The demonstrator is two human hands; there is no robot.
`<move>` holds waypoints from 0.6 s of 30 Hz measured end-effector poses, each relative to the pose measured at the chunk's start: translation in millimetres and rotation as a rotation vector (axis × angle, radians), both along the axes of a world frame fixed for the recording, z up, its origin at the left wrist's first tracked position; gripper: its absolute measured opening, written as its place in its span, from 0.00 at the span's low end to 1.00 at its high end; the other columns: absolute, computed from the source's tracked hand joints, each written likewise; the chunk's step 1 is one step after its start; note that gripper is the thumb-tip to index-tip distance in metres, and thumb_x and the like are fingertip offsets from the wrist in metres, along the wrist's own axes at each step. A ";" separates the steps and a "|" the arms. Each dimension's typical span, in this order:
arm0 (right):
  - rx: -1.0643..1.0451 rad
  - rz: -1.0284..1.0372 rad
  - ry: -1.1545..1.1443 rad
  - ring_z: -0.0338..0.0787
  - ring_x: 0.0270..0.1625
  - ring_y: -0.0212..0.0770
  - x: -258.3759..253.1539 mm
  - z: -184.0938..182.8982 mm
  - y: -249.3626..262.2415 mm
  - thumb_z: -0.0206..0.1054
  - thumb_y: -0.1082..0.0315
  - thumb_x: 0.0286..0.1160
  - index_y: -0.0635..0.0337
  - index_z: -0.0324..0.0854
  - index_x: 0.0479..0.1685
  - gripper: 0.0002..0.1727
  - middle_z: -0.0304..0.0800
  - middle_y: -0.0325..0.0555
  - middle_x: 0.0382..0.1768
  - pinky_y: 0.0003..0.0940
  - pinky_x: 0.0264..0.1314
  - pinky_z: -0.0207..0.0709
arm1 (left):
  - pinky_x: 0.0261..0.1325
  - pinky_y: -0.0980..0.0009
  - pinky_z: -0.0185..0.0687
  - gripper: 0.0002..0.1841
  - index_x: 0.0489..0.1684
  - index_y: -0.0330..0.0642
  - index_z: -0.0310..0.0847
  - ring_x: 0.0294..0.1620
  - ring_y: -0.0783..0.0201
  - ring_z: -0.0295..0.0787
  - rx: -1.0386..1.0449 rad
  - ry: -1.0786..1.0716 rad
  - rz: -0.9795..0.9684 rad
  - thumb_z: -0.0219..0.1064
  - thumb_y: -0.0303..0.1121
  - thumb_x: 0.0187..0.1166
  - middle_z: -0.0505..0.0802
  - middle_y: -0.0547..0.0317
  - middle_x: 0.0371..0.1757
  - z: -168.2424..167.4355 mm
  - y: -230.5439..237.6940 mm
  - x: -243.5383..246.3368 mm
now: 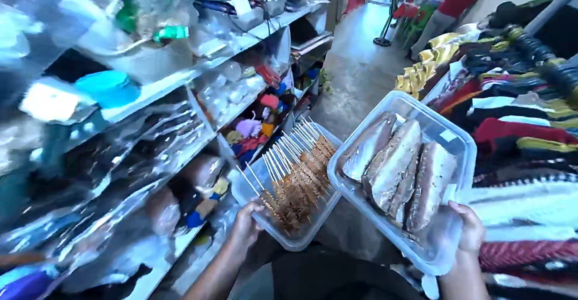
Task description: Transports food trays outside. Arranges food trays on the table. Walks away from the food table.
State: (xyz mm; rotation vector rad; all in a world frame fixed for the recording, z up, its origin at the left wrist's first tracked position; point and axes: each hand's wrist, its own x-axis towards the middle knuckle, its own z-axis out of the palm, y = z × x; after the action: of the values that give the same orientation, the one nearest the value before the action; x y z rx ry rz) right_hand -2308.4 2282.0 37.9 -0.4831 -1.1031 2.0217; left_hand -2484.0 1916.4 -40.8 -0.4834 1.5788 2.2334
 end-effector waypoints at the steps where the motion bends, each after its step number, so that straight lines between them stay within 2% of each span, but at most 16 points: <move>1: 0.009 -0.012 -0.007 0.93 0.33 0.25 -21.3 1.8 12.7 0.47 0.69 0.71 0.47 0.84 0.27 0.17 0.93 0.32 0.26 0.25 0.38 0.88 | 0.12 0.79 0.69 0.12 0.51 0.41 0.75 0.12 0.74 0.75 -0.008 -0.003 -0.018 0.48 0.25 0.77 0.84 0.63 0.20 3.5 17.9 -31.0; 3: 0.001 -0.013 0.010 0.94 0.35 0.26 -59.0 6.8 39.1 0.52 0.68 0.69 0.48 0.85 0.31 0.13 0.94 0.33 0.29 0.26 0.40 0.89 | 0.14 0.78 0.70 0.12 0.52 0.40 0.76 0.13 0.73 0.76 -0.012 0.007 -0.065 0.49 0.24 0.78 0.84 0.63 0.21 11.1 54.1 -93.8; 6: -0.055 -0.064 0.041 0.94 0.35 0.27 -107.9 12.5 73.3 0.58 0.66 0.66 0.49 0.86 0.33 0.10 0.95 0.35 0.29 0.27 0.39 0.90 | 0.17 0.77 0.73 0.11 0.45 0.42 0.77 0.16 0.74 0.79 -0.019 0.048 -0.149 0.49 0.25 0.76 0.86 0.65 0.22 17.9 109.5 -186.1; 8: -0.023 -0.144 0.008 0.94 0.33 0.25 -138.7 15.0 102.6 0.54 0.67 0.67 0.48 0.86 0.30 0.13 0.95 0.33 0.27 0.24 0.37 0.89 | 0.26 0.73 0.84 0.11 0.48 0.41 0.77 0.24 0.71 0.86 -0.022 0.064 -0.197 0.49 0.25 0.77 0.89 0.63 0.28 25.7 152.6 -240.8; 11: 0.030 -0.192 -0.032 0.94 0.37 0.25 -183.1 15.1 157.8 0.52 0.67 0.72 0.47 0.88 0.33 0.15 0.96 0.32 0.31 0.25 0.41 0.90 | 0.34 0.66 0.87 0.13 0.55 0.36 0.77 0.33 0.65 0.89 -0.017 0.038 -0.208 0.50 0.24 0.79 0.90 0.56 0.35 23.5 223.2 -315.5; 15: 0.034 -0.192 -0.001 0.95 0.41 0.28 -253.3 14.7 248.6 0.60 0.64 0.70 0.48 0.88 0.38 0.10 0.96 0.35 0.35 0.30 0.45 0.91 | 0.33 0.64 0.89 0.11 0.52 0.38 0.77 0.33 0.62 0.91 0.018 -0.031 -0.187 0.52 0.25 0.79 0.91 0.54 0.35 13.2 320.0 -396.5; 18: 0.074 -0.210 -0.051 0.95 0.40 0.24 -320.4 26.6 323.5 0.53 0.69 0.72 0.46 0.88 0.35 0.15 0.97 0.32 0.33 0.25 0.44 0.90 | 0.30 0.63 0.88 0.12 0.54 0.37 0.77 0.30 0.61 0.90 0.028 -0.084 -0.139 0.51 0.26 0.80 0.90 0.52 0.34 18.1 388.6 -452.5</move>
State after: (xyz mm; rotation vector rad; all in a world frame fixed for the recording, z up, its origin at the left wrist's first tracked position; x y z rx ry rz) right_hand -2628.8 2605.5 64.5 -0.5899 -1.1050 1.7894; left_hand -2936.5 2305.0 -22.7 -0.4396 1.4901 2.1012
